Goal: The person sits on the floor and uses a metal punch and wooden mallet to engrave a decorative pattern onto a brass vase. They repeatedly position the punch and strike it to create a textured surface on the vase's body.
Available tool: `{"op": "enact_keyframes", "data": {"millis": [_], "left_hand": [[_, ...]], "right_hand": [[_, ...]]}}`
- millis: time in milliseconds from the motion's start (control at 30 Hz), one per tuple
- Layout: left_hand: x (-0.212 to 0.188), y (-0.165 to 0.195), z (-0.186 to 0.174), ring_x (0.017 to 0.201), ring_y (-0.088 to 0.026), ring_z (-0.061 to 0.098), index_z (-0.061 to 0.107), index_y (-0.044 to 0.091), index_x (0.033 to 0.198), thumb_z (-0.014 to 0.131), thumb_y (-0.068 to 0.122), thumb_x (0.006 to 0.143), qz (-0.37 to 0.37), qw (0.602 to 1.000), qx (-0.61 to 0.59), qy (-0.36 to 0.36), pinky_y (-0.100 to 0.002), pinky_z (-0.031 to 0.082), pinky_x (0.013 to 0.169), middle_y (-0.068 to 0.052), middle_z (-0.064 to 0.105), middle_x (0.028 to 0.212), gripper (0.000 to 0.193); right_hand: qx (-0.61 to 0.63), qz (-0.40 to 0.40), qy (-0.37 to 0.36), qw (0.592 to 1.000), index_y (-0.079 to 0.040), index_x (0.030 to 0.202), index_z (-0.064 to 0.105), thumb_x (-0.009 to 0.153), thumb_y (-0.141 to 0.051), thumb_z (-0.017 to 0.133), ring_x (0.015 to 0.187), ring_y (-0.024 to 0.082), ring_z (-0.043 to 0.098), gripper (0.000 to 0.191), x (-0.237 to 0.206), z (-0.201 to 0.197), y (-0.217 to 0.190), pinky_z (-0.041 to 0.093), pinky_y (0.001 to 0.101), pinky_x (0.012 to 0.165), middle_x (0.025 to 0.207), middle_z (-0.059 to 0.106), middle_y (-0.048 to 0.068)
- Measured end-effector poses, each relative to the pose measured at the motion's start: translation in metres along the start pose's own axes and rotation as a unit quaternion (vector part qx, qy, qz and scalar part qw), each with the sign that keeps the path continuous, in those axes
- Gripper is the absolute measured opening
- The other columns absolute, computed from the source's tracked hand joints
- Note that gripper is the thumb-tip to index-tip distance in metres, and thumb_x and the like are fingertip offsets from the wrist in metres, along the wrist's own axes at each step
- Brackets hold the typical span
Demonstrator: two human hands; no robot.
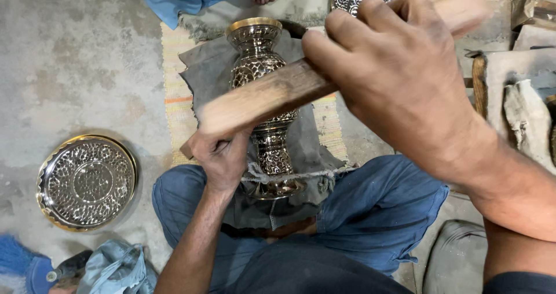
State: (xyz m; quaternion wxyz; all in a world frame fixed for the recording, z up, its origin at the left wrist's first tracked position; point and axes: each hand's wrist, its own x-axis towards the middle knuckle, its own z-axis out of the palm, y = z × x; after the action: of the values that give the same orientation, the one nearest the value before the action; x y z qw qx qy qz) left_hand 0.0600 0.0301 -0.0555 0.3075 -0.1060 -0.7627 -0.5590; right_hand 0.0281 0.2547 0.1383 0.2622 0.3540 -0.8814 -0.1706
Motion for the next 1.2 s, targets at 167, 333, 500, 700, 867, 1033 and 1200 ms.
{"op": "enact_keyframes", "data": {"millis": [167, 333, 500, 700, 867, 1033, 1200], "left_hand": [[0.002, 0.002, 0.0, 0.102, -0.018, 0.076, 0.07, -0.001, 0.117, 0.079, 0.0, 0.098, 0.011, 0.997, -0.073, -0.009, -0.03, 0.061, 0.092, -0.012, 0.076, 0.109, 0.021], [0.002, 0.002, -0.002, 0.089, -0.015, 0.073, 0.074, 0.001, 0.108, 0.085, -0.001, 0.09, -0.002, 1.0, -0.024, -0.006, -0.028, 0.057, 0.081, -0.009, 0.077, 0.098, 0.021], [0.004, 0.004, -0.002, 0.091, -0.015, 0.076, 0.075, 0.003, 0.11, 0.082, -0.004, 0.093, -0.006, 0.999, -0.025, -0.02, -0.029, 0.061, 0.084, -0.007, 0.078, 0.098, 0.02], [0.009, 0.007, -0.002, 0.105, -0.019, 0.075, 0.07, 0.002, 0.123, 0.078, -0.008, 0.097, 0.043, 0.996, -0.072, -0.038, -0.031, 0.064, 0.092, -0.01, 0.075, 0.114, 0.028], [0.01, 0.007, -0.004, 0.102, -0.018, 0.078, 0.07, 0.0, 0.121, 0.076, -0.006, 0.096, -0.018, 0.994, -0.101, -0.048, -0.031, 0.066, 0.09, -0.011, 0.077, 0.109, 0.027], [0.008, 0.005, -0.007, 0.094, -0.016, 0.078, 0.073, 0.001, 0.116, 0.076, -0.005, 0.097, -0.027, 0.996, -0.073, -0.051, -0.029, 0.064, 0.083, -0.009, 0.078, 0.1, 0.02], [0.01, 0.005, -0.006, 0.099, -0.018, 0.075, 0.073, 0.005, 0.118, 0.08, -0.003, 0.098, 0.034, 0.997, -0.046, -0.044, -0.03, 0.062, 0.088, -0.011, 0.076, 0.106, 0.023]], "right_hand": [[0.061, 0.034, 0.001, 0.998, -0.011, 0.112, 0.06, 0.098, -0.023, 0.075, 0.091, 0.019, 0.065, 0.024, 0.001, 0.001, -0.001, 0.05, 0.0379, 0.08, 0.092, 0.065, 0.003], [0.2, 0.052, -0.006, 0.978, -0.008, 0.116, 0.059, 0.1, -0.013, 0.076, 0.093, 0.019, 0.064, 0.024, 0.002, 0.004, -0.003, 0.048, 0.0341, 0.084, 0.095, 0.063, 0.005], [0.128, 0.028, -0.005, 0.991, -0.009, 0.111, 0.061, 0.101, -0.018, 0.08, 0.084, 0.021, 0.061, 0.024, -0.002, 0.012, -0.001, 0.045, 0.0381, 0.08, 0.093, 0.064, 0.005], [0.002, 0.008, 0.045, 0.999, -0.011, 0.111, 0.06, 0.096, -0.019, 0.081, 0.087, 0.018, 0.066, 0.027, -0.009, 0.012, 0.0, 0.048, 0.0373, 0.08, 0.092, 0.064, 0.002], [0.071, 0.042, 0.016, 0.996, -0.009, 0.106, 0.06, 0.094, -0.015, 0.08, 0.083, 0.019, 0.067, 0.024, -0.007, 0.006, -0.002, 0.056, 0.0386, 0.072, 0.086, 0.063, 0.004], [0.182, 0.04, 0.044, 0.982, -0.004, 0.112, 0.061, 0.099, -0.005, 0.075, 0.09, 0.019, 0.067, 0.019, -0.006, 0.007, -0.002, 0.055, 0.0319, 0.076, 0.095, 0.066, 0.006], [0.038, 0.049, -0.017, 0.998, -0.009, 0.102, 0.063, 0.101, -0.023, 0.081, 0.075, 0.018, 0.065, 0.022, -0.009, 0.007, -0.002, 0.053, 0.0353, 0.066, 0.08, 0.065, 0.003]]}}
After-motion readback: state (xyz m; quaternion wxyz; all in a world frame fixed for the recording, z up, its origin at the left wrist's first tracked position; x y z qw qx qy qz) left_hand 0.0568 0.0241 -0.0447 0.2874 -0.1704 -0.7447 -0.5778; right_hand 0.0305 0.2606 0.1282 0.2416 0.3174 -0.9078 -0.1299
